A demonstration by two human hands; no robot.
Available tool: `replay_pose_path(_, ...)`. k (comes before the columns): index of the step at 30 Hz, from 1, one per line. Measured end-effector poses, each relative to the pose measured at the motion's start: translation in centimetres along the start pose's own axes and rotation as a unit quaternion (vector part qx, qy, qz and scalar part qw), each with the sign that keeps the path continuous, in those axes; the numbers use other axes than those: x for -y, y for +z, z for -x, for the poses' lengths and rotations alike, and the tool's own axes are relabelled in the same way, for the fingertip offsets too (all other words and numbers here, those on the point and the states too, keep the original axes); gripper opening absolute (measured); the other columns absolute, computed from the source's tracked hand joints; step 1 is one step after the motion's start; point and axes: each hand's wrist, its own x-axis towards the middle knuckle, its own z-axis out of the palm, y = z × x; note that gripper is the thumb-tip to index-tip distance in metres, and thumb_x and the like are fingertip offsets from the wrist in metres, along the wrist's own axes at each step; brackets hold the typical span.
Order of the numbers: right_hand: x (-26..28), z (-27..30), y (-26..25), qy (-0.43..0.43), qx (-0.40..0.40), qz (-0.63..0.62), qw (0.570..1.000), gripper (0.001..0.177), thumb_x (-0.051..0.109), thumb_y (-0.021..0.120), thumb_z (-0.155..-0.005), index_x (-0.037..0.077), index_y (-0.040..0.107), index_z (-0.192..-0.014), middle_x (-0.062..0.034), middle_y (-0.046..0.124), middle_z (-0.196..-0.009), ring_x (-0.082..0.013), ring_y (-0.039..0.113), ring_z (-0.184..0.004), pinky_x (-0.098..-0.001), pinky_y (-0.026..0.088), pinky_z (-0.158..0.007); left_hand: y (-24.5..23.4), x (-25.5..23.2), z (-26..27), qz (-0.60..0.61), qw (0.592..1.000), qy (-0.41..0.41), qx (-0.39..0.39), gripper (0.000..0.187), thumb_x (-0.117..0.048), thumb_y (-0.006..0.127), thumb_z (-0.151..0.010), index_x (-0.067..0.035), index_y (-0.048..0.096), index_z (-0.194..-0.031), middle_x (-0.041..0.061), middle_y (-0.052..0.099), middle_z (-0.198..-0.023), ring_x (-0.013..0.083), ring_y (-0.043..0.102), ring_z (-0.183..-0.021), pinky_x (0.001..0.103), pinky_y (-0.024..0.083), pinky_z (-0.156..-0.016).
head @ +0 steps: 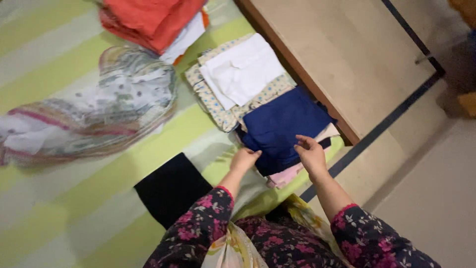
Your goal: Organizing and sorting folded clothes into piles on a bed.
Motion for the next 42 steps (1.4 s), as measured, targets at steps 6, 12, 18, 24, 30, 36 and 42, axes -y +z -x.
replay_pose_path(6,-7.9,1.0,-1.3,0.017,0.007,-0.039,0.999,0.036,0.01,0.072,-0.089,0.005,0.072,-0.124,-0.0071,0.076,-0.105,-0.0139,0.069,-0.095,-0.0272,0.053,-0.085,4.4,-4.1,2.8,0.013,0.985,-0.033,-0.168,0.092,-0.069,0.085,-0.07,0.013,0.066,-0.108,0.034,0.068,-0.106,0.0475,0.067,-0.102,0.05,0.054,-0.088)
replay_pose_path(12,-5.9,3.5,-1.4,0.08,0.021,-0.038,0.996,0.035,0.012,0.072,-0.09,0.006,0.073,-0.125,-0.008,0.074,-0.103,-0.0159,0.066,-0.093,-0.0291,0.052,-0.082,5.2,-2.3,-2.3,0.141,0.976,-0.115,-0.122,0.064,-0.057,0.085,-0.077,0.003,0.081,-0.101,0.021,0.077,-0.098,0.0335,0.073,-0.091,0.041,0.052,-0.08)
replay_pose_path(18,-7.5,0.9,-0.7,0.244,0.034,-0.28,0.928,0.051,0.031,0.067,-0.093,0.003,0.057,-0.134,-0.0132,0.066,-0.13,-0.0274,0.067,-0.117,-0.041,0.054,-0.094,4.8,-3.7,-4.8,0.553,0.774,-0.303,-0.057,0.028,-0.013,0.085,-0.077,-0.017,0.057,-0.079,-0.004,0.052,-0.065,0.0118,0.05,-0.057,0.026,0.042,-0.056)
replay_pose_path(24,-5.8,-2.8,0.5,0.314,0.062,-0.471,0.822,0.077,0.059,0.065,-0.091,0.004,0.048,-0.142,-0.0189,0.049,-0.148,-0.0352,0.054,-0.129,-0.0524,0.045,-0.107,4.4,-4.8,-3.5,0.625,0.708,-0.316,0.089,0.029,-0.016,0.085,-0.08,-0.014,0.056,-0.077,-0.004,0.051,-0.064,0.0103,0.051,-0.055,0.025,0.043,-0.052)
replay_pose_path(30,-4.4,-6.7,1.0,0.306,0.139,-0.512,0.79,0.052,0.034,0.069,-0.087,0.002,0.061,-0.127,-0.0159,0.07,-0.124,-0.0343,0.068,-0.114,-0.0528,0.053,-0.101,9.5,1.9,-3.6,0.591,0.723,-0.331,0.135,0.045,-0.019,0.096,-0.078,-0.017,0.051,-0.084,-0.003,0.047,-0.076,0.0131,0.048,-0.068,0.03,0.052,-0.062)
replay_pose_path(36,0.9,-5.4,0.4,0.263,0.226,-0.486,0.802,0.029,0.007,0.066,-0.087,-0.011,0.063,-0.11,-0.0223,0.073,-0.099,-0.0348,0.075,-0.085,-0.0471,0.064,-0.08,-1.5,-13.4,13.9,0.595,0.709,-0.379,-0.005,0.085,-0.051,0.08,-0.079,-0.03,0.039,-0.151,0.007,0.039,-0.158,0.0235,0.038,-0.144,0.06,0.036,-0.108)
replay_pose_path(42,10.9,0.6,-1.9,0.174,0.348,-0.341,0.856,0.036,0.001,0.066,-0.081,-0.009,0.066,-0.115,-0.0201,0.074,-0.1,-0.0312,0.075,-0.084,-0.0439,0.063,-0.078,-3.0,-1.8,9.2,0.637,0.758,-0.132,-0.048,0.088,-0.076,0.051,-0.086,-0.021,0.046,-0.155,0.001,0.043,-0.164,0.0235,0.038,-0.145,0.047,0.024,-0.109)
